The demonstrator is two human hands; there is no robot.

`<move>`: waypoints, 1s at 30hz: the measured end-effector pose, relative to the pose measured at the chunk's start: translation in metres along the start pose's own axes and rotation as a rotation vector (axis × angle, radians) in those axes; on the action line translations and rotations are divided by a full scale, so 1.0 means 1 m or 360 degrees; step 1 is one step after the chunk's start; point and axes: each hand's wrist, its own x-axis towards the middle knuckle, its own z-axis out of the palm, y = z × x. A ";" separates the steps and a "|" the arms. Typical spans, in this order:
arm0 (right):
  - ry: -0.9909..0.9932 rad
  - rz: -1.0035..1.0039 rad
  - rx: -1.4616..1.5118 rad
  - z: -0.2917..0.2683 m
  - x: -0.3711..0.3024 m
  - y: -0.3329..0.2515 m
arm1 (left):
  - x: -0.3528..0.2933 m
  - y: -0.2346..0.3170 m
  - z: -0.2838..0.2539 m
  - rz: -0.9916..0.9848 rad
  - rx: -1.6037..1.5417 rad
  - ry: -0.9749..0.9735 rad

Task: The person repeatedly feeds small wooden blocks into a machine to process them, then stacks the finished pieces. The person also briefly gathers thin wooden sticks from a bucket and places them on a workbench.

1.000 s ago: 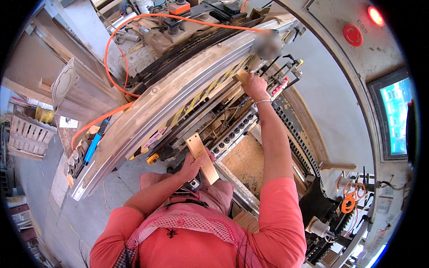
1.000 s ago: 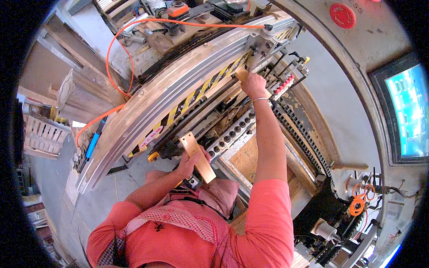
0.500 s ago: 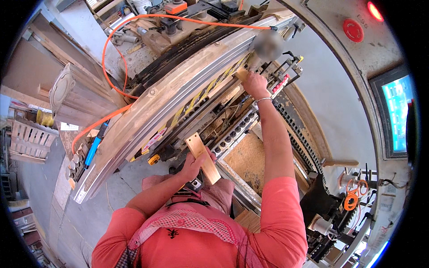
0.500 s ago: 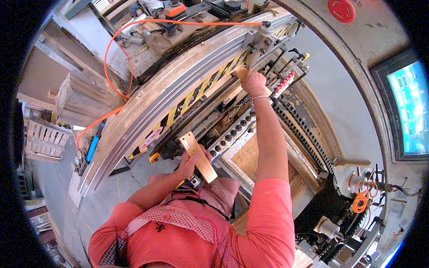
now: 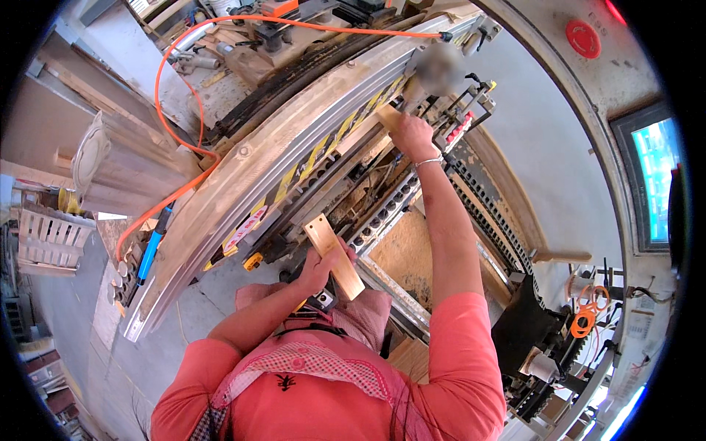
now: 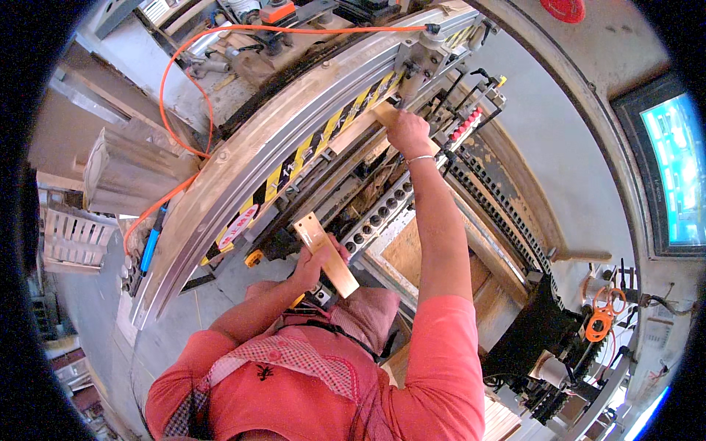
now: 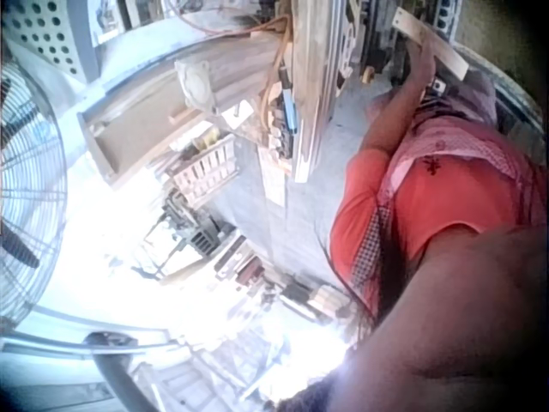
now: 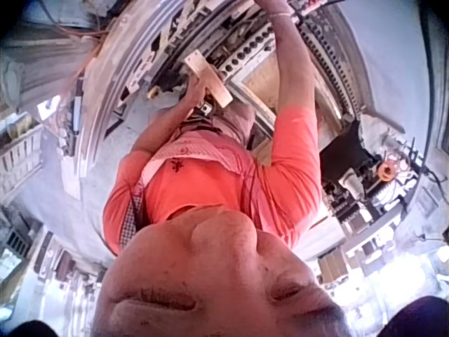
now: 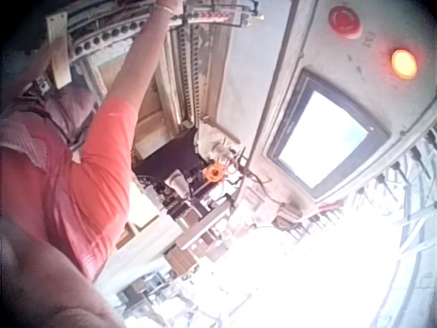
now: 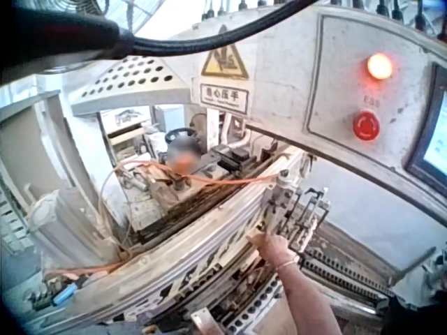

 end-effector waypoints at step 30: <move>-0.0095 0.0176 0.0056 0.011 0.013 0.000 | 0.000 0.006 0.003 -0.0125 0.0052 0.0071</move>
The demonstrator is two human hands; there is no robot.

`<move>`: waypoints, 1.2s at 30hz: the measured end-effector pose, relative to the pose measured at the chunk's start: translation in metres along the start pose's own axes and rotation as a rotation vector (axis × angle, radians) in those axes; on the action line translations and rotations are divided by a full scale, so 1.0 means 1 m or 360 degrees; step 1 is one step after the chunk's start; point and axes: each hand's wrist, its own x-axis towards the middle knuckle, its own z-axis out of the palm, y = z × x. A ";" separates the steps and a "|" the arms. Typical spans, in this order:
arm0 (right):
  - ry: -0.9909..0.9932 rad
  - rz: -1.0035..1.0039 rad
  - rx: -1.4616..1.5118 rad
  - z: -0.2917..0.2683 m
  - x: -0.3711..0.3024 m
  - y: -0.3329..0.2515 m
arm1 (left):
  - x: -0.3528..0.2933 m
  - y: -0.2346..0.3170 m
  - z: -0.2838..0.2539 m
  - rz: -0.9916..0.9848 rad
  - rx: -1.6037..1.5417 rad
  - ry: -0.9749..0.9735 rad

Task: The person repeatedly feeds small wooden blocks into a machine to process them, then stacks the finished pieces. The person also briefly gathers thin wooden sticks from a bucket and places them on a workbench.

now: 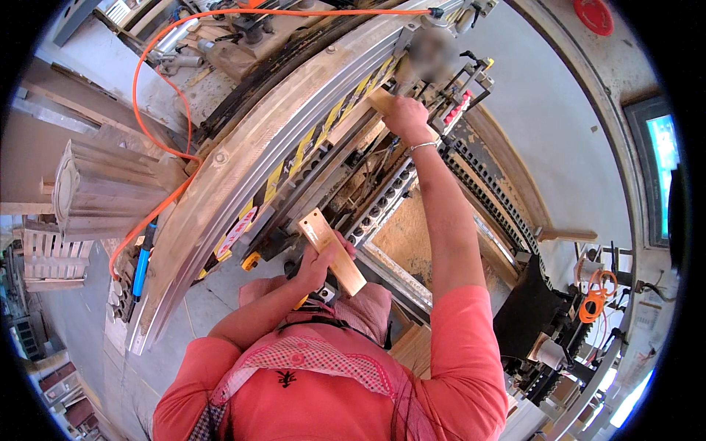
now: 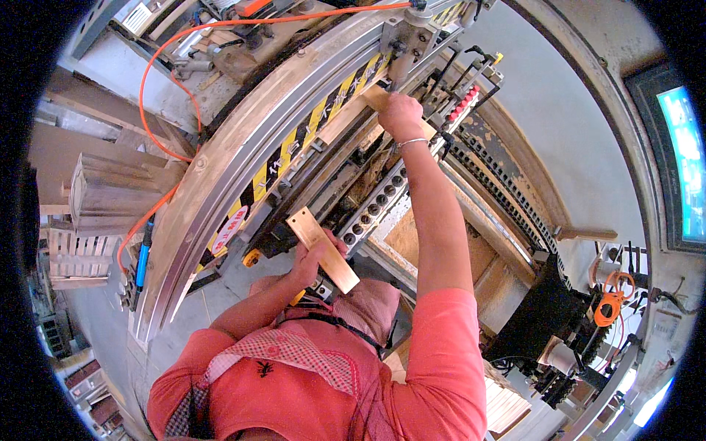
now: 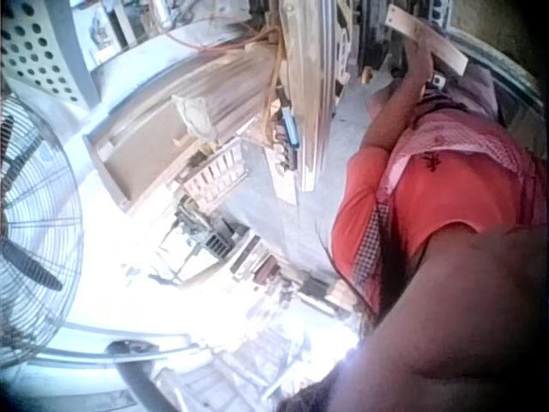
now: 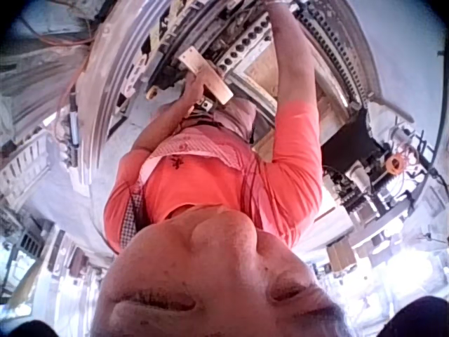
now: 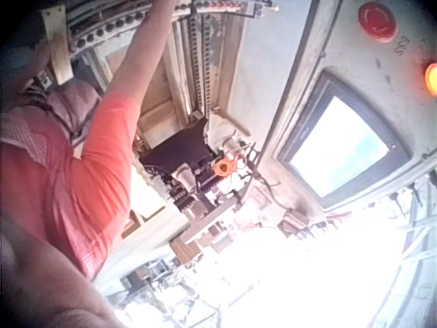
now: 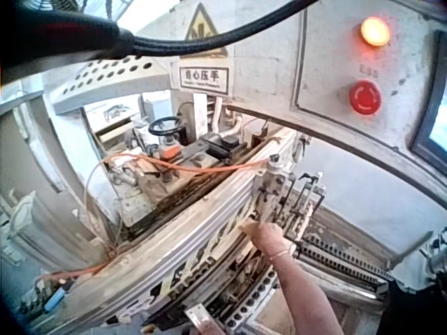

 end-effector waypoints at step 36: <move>0.0045 -0.0134 -0.0056 0.002 -0.001 0.004 | 0.001 -0.005 0.001 -0.0051 -0.0008 0.0026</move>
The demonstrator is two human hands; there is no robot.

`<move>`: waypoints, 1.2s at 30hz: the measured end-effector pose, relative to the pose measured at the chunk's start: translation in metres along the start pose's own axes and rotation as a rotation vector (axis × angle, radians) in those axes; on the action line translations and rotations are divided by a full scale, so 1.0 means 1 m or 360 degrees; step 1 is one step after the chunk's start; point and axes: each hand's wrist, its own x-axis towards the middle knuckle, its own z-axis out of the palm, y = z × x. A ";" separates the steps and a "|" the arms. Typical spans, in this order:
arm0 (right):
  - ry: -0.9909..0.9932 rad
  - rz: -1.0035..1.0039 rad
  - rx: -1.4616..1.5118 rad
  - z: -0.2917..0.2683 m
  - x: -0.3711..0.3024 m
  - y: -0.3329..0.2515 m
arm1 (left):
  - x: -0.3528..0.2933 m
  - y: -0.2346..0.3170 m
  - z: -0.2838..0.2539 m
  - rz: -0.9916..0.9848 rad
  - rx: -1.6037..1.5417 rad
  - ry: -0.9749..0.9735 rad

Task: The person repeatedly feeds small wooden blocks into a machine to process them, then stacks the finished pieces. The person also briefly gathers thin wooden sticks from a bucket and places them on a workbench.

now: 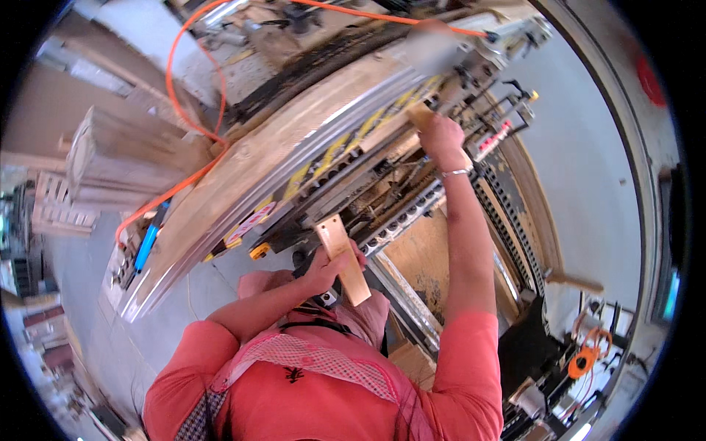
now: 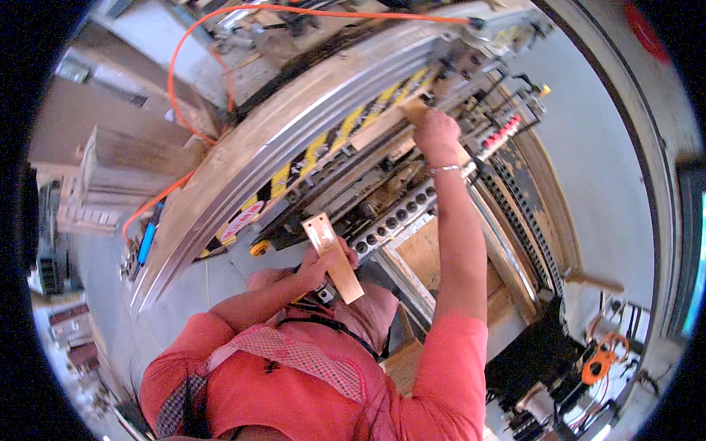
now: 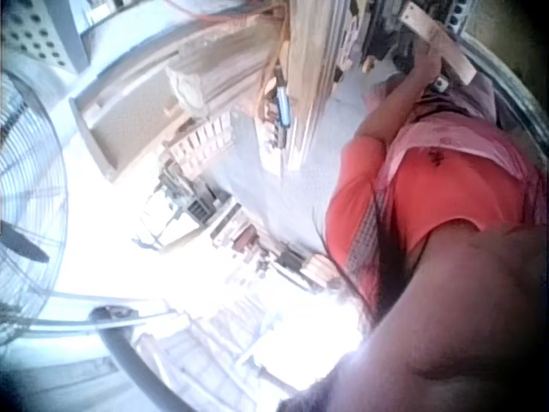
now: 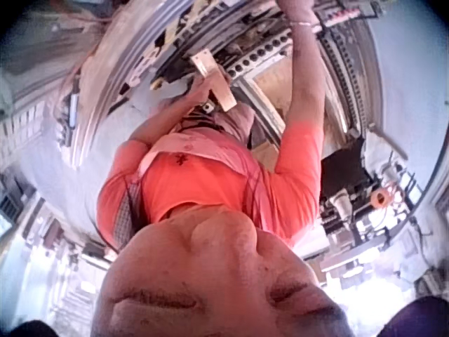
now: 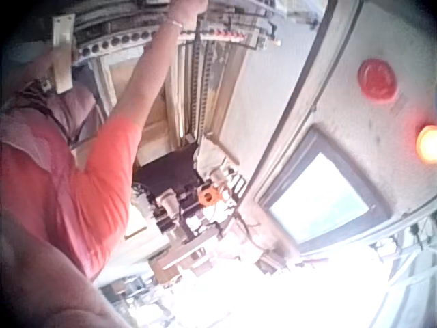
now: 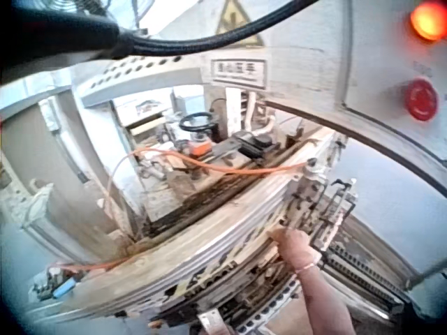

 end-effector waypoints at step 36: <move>0.0337 0.0302 -0.0052 0.016 -0.240 -0.064 | -0.534 0.097 -0.536 0.0365 0.0427 0.3026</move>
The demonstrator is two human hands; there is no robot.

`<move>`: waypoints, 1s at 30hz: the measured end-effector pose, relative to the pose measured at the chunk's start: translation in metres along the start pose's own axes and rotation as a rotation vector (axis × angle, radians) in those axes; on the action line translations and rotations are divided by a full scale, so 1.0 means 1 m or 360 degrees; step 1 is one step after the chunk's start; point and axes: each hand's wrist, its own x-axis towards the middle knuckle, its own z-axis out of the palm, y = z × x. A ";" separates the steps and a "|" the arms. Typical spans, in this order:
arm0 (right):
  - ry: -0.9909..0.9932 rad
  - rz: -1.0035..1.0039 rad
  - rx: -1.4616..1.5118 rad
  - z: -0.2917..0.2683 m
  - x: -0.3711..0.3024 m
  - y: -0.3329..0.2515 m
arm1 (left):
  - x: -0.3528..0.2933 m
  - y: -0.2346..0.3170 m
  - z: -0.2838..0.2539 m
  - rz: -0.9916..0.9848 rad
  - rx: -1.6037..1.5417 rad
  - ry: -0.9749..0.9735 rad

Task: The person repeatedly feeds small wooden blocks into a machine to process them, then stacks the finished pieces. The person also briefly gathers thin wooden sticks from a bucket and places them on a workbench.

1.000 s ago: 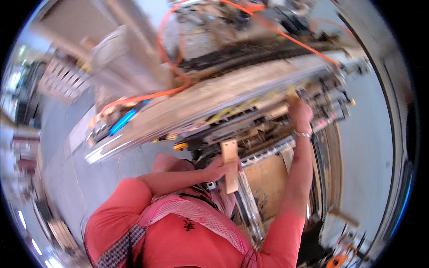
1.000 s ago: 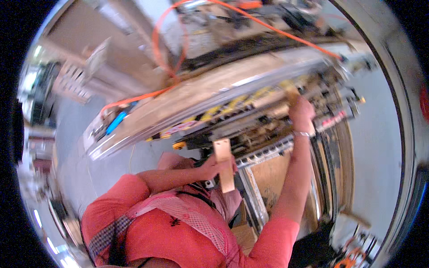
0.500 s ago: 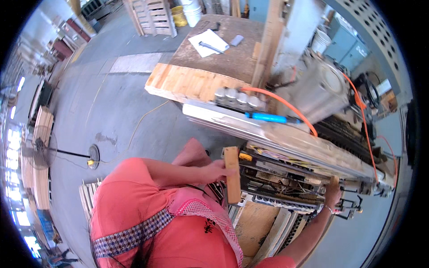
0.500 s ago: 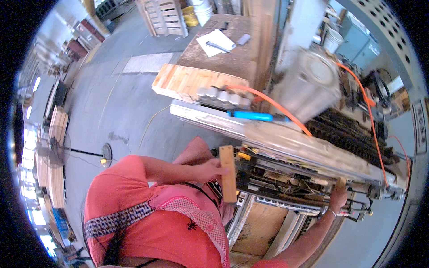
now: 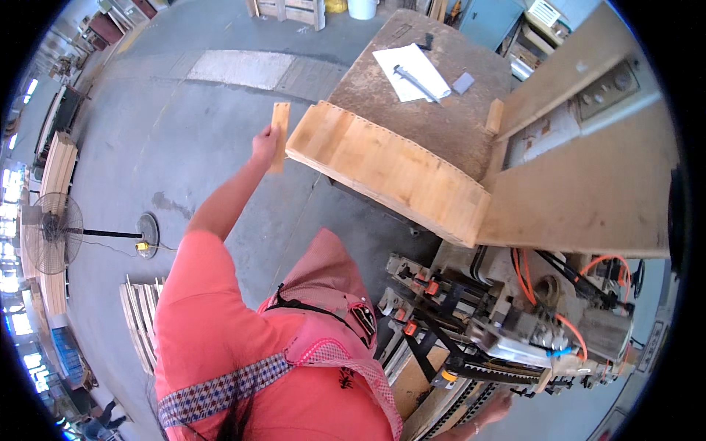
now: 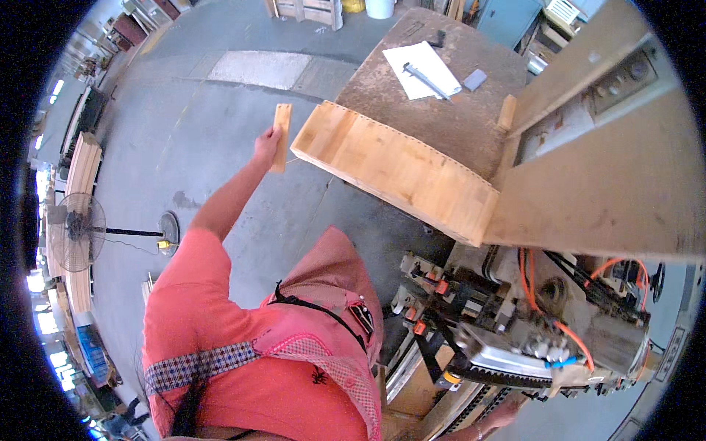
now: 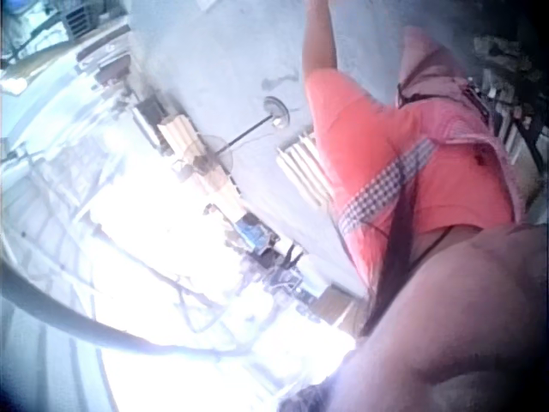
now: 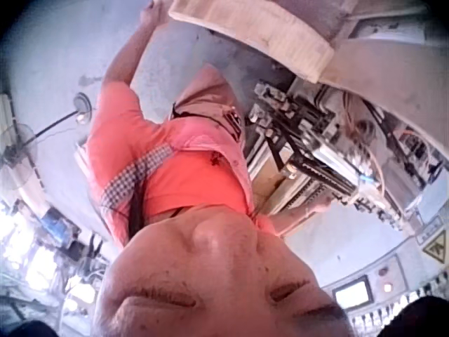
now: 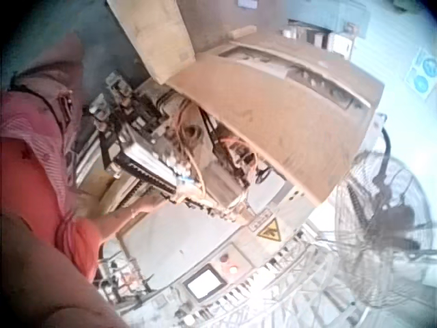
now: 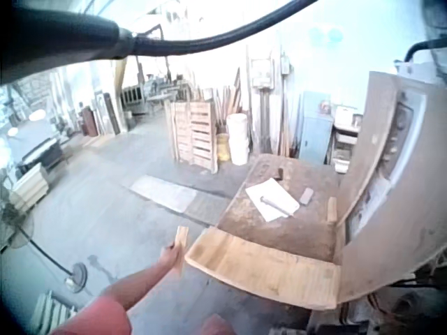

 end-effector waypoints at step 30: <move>-0.0945 0.0575 0.0008 -0.100 -0.371 -0.078 | 0.216 -0.154 0.115 0.0239 0.0945 -0.1027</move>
